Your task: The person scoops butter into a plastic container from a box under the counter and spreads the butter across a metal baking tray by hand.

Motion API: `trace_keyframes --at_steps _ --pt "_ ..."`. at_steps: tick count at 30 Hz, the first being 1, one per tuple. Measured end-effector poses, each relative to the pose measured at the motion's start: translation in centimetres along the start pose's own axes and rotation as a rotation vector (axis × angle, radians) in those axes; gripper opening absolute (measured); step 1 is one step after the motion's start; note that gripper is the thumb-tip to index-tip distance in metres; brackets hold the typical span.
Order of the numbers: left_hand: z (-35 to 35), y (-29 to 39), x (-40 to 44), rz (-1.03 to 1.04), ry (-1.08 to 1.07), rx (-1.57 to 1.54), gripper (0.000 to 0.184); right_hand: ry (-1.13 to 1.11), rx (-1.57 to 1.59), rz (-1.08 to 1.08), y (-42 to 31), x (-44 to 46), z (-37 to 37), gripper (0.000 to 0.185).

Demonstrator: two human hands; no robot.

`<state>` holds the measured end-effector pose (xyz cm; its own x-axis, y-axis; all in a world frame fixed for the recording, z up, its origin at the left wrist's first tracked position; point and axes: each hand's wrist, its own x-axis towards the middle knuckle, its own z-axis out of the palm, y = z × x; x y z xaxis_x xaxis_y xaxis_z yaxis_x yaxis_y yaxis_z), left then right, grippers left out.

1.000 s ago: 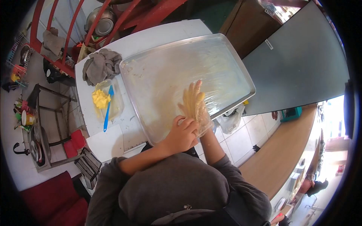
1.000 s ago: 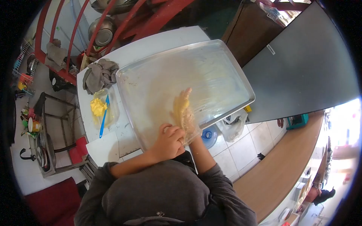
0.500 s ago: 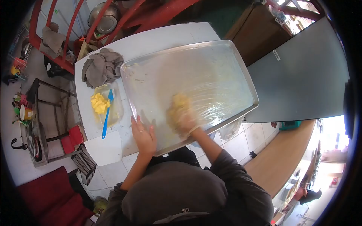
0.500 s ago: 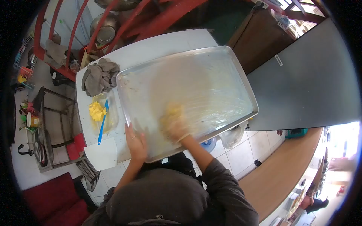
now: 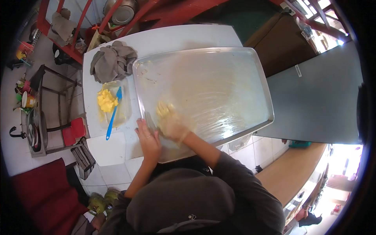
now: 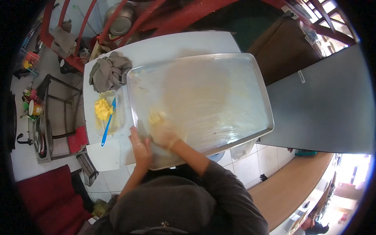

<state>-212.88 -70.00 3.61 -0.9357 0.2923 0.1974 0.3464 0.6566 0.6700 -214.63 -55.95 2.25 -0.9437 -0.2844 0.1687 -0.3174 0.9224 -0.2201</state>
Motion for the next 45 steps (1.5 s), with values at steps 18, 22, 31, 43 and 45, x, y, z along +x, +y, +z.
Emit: trace_keyframes --at_steps 18,22,31,43,45 --pt "0.2 -0.4 -0.1 -0.029 0.016 0.012 0.064 0.119 -0.649 0.117 16.0 -7.2 -1.7 0.044" --pt "0.2 -0.4 -0.3 -0.006 0.036 0.021 0.065 0.169 -0.061 0.687 27.8 -4.6 -6.6 0.029" --pt "-0.1 -0.1 -0.1 -0.092 -0.03 0.012 0.064 0.112 0.435 0.221 16.5 -6.4 -3.2 0.05" --pt "0.1 -0.2 0.5 -0.087 -0.053 0.065 0.067 0.045 -0.178 0.084 20.4 -1.9 -4.1 0.042" --pt "0.1 -0.3 0.0 -0.051 -0.033 0.081 0.068 0.144 -0.01 0.234 26.9 -6.1 -4.5 0.042"
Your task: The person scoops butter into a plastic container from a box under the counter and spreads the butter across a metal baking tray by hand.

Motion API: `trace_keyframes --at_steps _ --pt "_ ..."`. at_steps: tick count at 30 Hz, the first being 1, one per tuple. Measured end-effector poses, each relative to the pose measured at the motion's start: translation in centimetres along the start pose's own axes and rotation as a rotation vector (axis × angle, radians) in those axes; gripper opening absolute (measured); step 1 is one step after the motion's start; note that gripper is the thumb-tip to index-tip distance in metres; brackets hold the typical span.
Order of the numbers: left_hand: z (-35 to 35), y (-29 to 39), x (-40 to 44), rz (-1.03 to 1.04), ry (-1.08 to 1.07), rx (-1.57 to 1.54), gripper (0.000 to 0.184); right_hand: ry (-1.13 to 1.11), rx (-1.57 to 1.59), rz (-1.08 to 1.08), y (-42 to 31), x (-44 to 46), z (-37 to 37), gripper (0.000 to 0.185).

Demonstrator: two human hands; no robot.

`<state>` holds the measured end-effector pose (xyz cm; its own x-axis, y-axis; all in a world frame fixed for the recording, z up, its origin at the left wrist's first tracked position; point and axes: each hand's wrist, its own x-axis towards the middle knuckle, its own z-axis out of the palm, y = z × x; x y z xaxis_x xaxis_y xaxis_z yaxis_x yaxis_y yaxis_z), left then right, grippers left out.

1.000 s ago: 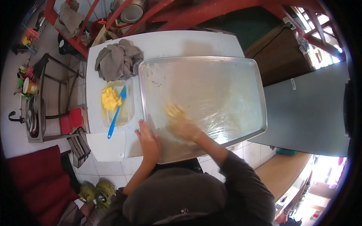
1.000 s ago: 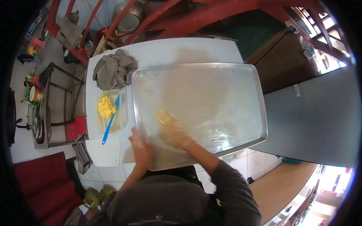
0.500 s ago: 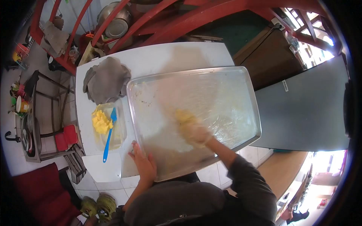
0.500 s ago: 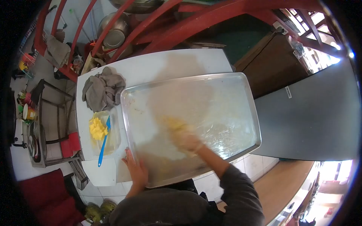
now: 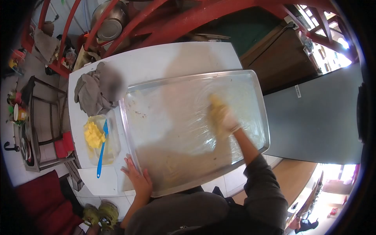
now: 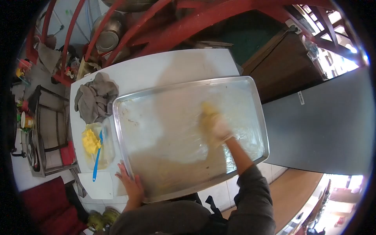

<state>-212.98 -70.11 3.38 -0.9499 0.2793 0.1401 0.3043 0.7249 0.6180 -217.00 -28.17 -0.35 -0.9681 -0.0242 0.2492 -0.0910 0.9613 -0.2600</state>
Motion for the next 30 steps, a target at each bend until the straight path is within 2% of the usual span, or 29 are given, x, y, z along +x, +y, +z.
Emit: trace_keyframes --at_steps 3,5,8,10,12,13,15,18,19,21,23,25,26,28,30 --pt "-0.4 0.4 0.3 -0.014 -0.025 -0.001 0.068 0.093 -0.131 0.396 12.7 1.3 -2.7 0.042" --pt "-0.5 0.2 0.0 -0.012 -0.038 0.009 0.068 0.074 -0.1 0.629 16.3 3.9 -4.7 0.042" --pt "-0.4 0.1 0.0 -0.016 -0.036 0.001 0.068 -0.597 -0.383 0.855 5.7 9.6 -4.9 0.044" --pt "-0.2 0.1 0.1 -0.028 -0.036 -0.009 0.069 -0.154 -0.332 0.408 0.7 5.8 0.1 0.045" --pt "-0.3 0.0 0.1 -0.044 -0.045 -0.002 0.07 -0.159 -0.531 -0.151 -7.2 5.6 -0.5 0.044" --pt "-0.6 -0.1 0.0 -0.062 -0.057 0.011 0.07 -0.056 -0.303 -0.1 -5.2 4.5 0.6 0.044" --pt "-0.4 0.4 0.3 -0.114 -0.051 0.027 0.07 0.143 0.148 -0.026 3.6 2.1 1.9 0.044" --pt "-1.1 1.2 1.0 -0.205 -0.093 -0.001 0.068 -0.056 -0.158 0.641 13.4 4.0 -4.0 0.035" --pt "-1.1 1.2 0.8 -0.205 -0.089 -0.002 0.067 -0.124 -0.271 0.859 13.9 5.2 -4.8 0.034" --pt "-0.8 0.8 0.7 -0.197 -0.079 -0.007 0.065 -0.088 -0.707 0.531 10.9 6.7 -1.4 0.04" --pt "-0.5 0.2 0.6 -0.159 -0.078 0.008 0.065 0.206 -0.019 0.55 0.8 8.9 1.7 0.041" --pt "-0.5 0.1 0.4 -0.141 -0.09 0.017 0.065 0.173 -0.534 0.179 -4.3 9.2 10.0 0.043" --pt "-0.6 0.0 0.4 -0.143 -0.097 0.02 0.065 0.153 -0.577 0.051 -8.8 10.2 11.8 0.043" --pt "-0.6 -0.1 0.5 -0.139 -0.097 0.02 0.064 -0.06 -0.371 -0.113 -18.3 12.7 12.2 0.042" --pt "-0.6 0.0 0.3 -0.136 -0.087 0.012 0.063 -0.293 -0.164 -0.233 -23.6 15.2 11.1 0.041"
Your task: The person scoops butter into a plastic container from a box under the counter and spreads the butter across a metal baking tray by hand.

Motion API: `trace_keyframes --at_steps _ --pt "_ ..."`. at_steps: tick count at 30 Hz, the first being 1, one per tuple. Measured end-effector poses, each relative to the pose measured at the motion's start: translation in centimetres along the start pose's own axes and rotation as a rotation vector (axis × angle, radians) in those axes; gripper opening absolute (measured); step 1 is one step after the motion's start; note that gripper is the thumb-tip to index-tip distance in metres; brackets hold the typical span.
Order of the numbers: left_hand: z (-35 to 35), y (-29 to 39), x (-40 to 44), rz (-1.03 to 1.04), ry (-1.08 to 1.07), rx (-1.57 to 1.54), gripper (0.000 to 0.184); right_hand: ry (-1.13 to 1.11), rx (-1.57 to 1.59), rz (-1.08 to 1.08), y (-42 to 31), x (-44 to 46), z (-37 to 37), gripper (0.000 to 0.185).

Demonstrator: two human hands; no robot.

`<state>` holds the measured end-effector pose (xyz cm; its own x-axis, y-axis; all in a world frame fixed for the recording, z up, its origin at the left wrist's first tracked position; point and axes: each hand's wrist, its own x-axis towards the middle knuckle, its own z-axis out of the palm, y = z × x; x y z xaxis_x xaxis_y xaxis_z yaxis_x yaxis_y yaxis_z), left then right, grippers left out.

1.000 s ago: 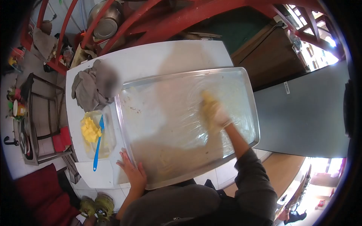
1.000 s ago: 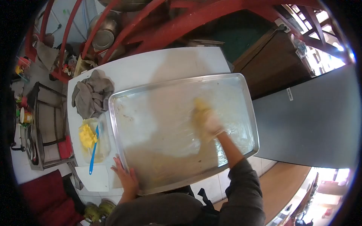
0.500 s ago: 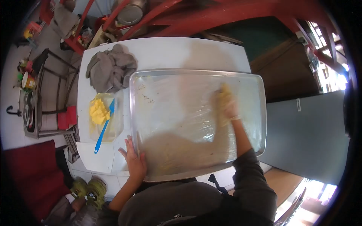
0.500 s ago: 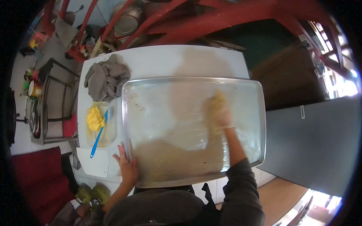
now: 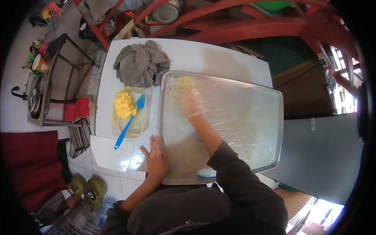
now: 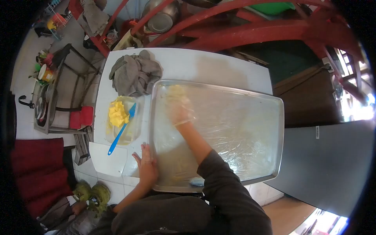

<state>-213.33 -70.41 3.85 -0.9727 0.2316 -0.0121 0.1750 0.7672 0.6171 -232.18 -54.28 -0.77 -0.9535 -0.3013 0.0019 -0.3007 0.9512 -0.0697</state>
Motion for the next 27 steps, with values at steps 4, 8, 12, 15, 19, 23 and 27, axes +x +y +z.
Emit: trace_keyframes --at_steps 4,8,12,15,19,23,27 --pt "-0.1 -0.1 -0.1 0.018 0.022 -0.036 0.062 0.121 0.32 -0.078 2.1 -1.6 0.0 0.04" --pt "0.1 -0.3 -0.2 0.03 0.03 -0.066 0.063 0.357 0.385 0.25 12.0 -8.2 -2.7 0.04" --pt "-0.4 0.0 -0.1 0.043 0.009 -0.08 0.061 0.056 0.283 0.721 6.8 -6.5 -6.1 0.04" --pt "-0.4 0.0 -0.1 0.078 0.017 -0.04 0.061 0.234 -0.387 0.217 1.7 -2.6 3.9 0.042" --pt "-0.4 -0.2 -0.1 0.075 0.013 -0.069 0.056 -0.017 0.151 -0.05 -4.0 -5.7 -3.0 0.053" --pt "-0.1 -0.2 -0.4 0.075 0.016 -0.08 0.052 0.054 0.323 0.107 -2.0 -18.2 -1.6 0.058" --pt "0.2 -0.6 -0.5 0.128 0.056 -0.097 0.051 0.385 0.276 0.747 10.3 -30.7 -2.7 0.032"
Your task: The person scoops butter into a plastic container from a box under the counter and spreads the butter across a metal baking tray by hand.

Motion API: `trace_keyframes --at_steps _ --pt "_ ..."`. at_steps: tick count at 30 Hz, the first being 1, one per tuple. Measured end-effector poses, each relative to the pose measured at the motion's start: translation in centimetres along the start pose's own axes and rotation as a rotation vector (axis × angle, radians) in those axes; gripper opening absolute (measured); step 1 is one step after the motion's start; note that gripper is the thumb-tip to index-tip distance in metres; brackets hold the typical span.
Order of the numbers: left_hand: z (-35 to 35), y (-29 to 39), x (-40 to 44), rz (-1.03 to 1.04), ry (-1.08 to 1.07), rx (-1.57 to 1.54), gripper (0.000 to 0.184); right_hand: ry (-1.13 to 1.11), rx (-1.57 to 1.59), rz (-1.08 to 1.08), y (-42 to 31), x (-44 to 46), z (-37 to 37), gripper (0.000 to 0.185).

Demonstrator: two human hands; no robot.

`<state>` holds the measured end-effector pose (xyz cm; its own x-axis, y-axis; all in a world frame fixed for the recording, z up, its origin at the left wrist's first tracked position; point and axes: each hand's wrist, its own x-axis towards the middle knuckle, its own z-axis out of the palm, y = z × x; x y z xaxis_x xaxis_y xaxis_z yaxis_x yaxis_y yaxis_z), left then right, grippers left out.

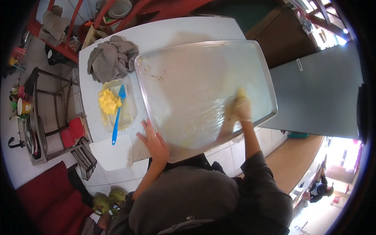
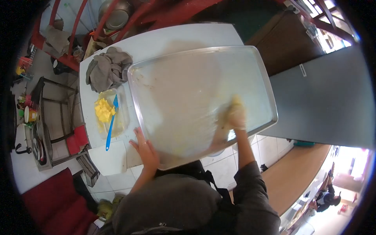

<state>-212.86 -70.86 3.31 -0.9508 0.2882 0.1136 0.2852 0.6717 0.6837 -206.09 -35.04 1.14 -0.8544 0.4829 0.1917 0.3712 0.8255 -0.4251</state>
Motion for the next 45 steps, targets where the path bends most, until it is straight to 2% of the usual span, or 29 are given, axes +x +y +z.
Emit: trace_keyframes --at_steps 3,4,5,6,7,9,11,12,14,15,17,18,19,20,21,23,25,27,28,30,31,32,34,36,37,39,41,43,45 --pt "0.2 -0.2 0.0 0.005 -0.01 -0.017 0.05 -0.037 -0.511 0.277 -5.2 -4.1 -2.6 0.03" --pt "0.3 -0.1 0.2 0.026 0.016 -0.019 0.051 -0.179 -0.355 0.484 -8.3 -5.5 -1.6 0.026" --pt "0.2 -0.1 0.0 0.047 0.028 -0.018 0.051 -0.41 -0.312 0.379 -11.7 -7.1 -1.0 0.023" --pt "0.2 -0.2 -0.2 0.072 0.041 -0.018 0.052 -0.58 -0.296 0.156 -14.5 -8.5 -0.5 0.022" --pt "0.2 -0.3 -0.1 0.083 0.042 -0.01 0.052 -0.573 -0.183 -0.204 -15.0 -10.2 1.4 0.024" --pt "0.5 -0.5 -0.2 0.091 0.042 0.007 0.052 -0.511 0.118 -0.12 -18.0 -9.4 3.3 0.025" --pt "0.5 -0.5 -0.2 0.085 0.03 0.008 0.052 -0.218 0.073 -0.178 -11.4 -6.4 5.5 0.026" --pt "0.4 -0.7 -0.2 0.082 0.025 0.011 0.052 -0.308 0.206 -0.004 -10.3 -4.8 1.6 0.024" --pt "0.4 -0.6 -0.1 0.087 0.031 -0.007 0.051 -0.335 -0.275 -0.093 -3.7 -3.6 -1.4 0.021" --pt "0.4 -0.6 -0.2 0.088 0.036 -0.015 0.051 -0.33 -0.028 0.244 -0.3 -4.8 -2.3 0.022" --pt "0.3 -0.5 -0.2 0.069 0.04 -0.038 0.05 -0.471 -0.074 0.362 -0.4 -5.9 -2.8 0.021" --pt "0.5 -0.4 -0.1 0.063 0.044 -0.053 0.05 -0.61 -0.37 0.136 -5.4 -5.6 -3.7 0.021" --pt "0.6 -0.4 0.0 0.07 0.049 -0.05 0.05 -0.852 -0.486 0.031 -12.5 -5.0 -4.5 0.022" --pt "0.6 -0.6 0.0 0.075 0.052 -0.046 0.05 -0.621 -0.261 -0.184 -12.9 -8.1 -0.9 0.025" --pt "0.7 -0.7 -0.1 0.079 0.058 -0.041 0.05 -0.413 -0.308 -0.512 -13.2 -11.5 4.1 0.028" --pt "0.5 -0.4 -0.1 0.073 0.054 -0.049 0.05 -0.538 -0.259 -0.416 -21.4 -11.6 3.3 0.027" --pt "0.3 -0.4 -0.1 0.08 0.053 -0.053 0.049 -0.749 -0.038 -0.273 -22.5 -11.2 4.3 0.026" --pt "0.4 -0.3 -0.2 0.085 0.062 -0.074 0.049 -0.51 -0.235 -0.482 -14.6 -11.0 4.6 0.026" --pt "0.5 -0.3 -0.2 0.083 0.064 -0.066 0.049 -0.916 -0.139 -0.082 -16.4 -6.0 -2.2 0.026" --pt "0.6 -0.5 -0.2 0.08 0.068 -0.05 0.049 -0.702 -0.581 -0.325 -8.3 -6.4 -1.9 0.025" --pt "0.6 -0.6 -0.2 0.067 0.062 -0.054 0.049 -0.877 -0.532 -0.129 -9.4 -5.2 -3.8 0.024" --pt "0.6 -0.6 -0.1 0.061 0.057 -0.058 0.048 -0.671 0.213 -0.139 -6.3 -7.6 0.9 0.024" --pt "0.5 -0.6 -0.1 0.046 0.045 -0.067 0.048 -0.879 0.007 -0.071 -17.7 -5.8 -4.5 0.027" --pt "0.6 -0.7 -0.1 0.026 0.034 -0.085 0.048 -0.597 -0.079 -0.453 -18.9 -11.9 5.5 0.029" --pt "0.6 -0.4 -0.2 0.018 0.035 -0.089 0.048 -0.728 0.058 -0.339 -23.4 -11.3 3.2 0.027" --pt "0.4 -0.1 -0.1 0.007 0.038 -0.092 0.049 -0.564 0.335 -0.205 -24.7 -11.9 2.1 0.028" --pt "0.5 -0.2 -0.1 0.025 0.042 -0.095 0.049 -0.484 0.018 -0.323 -20.6 -11.3 2.0 0.029" --pt "0.6 -0.3 -0.1 0.033 0.048 -0.092 0.049 -0.655 -0.171 -0.297 -12.5 -8.9 1.0 0.028" --pt "0.8 -0.3 -0.2 0.029 0.058 -0.085 0.049 -0.49 -0.353 0.02 -5.0 -6.0 -4.2 0.024"
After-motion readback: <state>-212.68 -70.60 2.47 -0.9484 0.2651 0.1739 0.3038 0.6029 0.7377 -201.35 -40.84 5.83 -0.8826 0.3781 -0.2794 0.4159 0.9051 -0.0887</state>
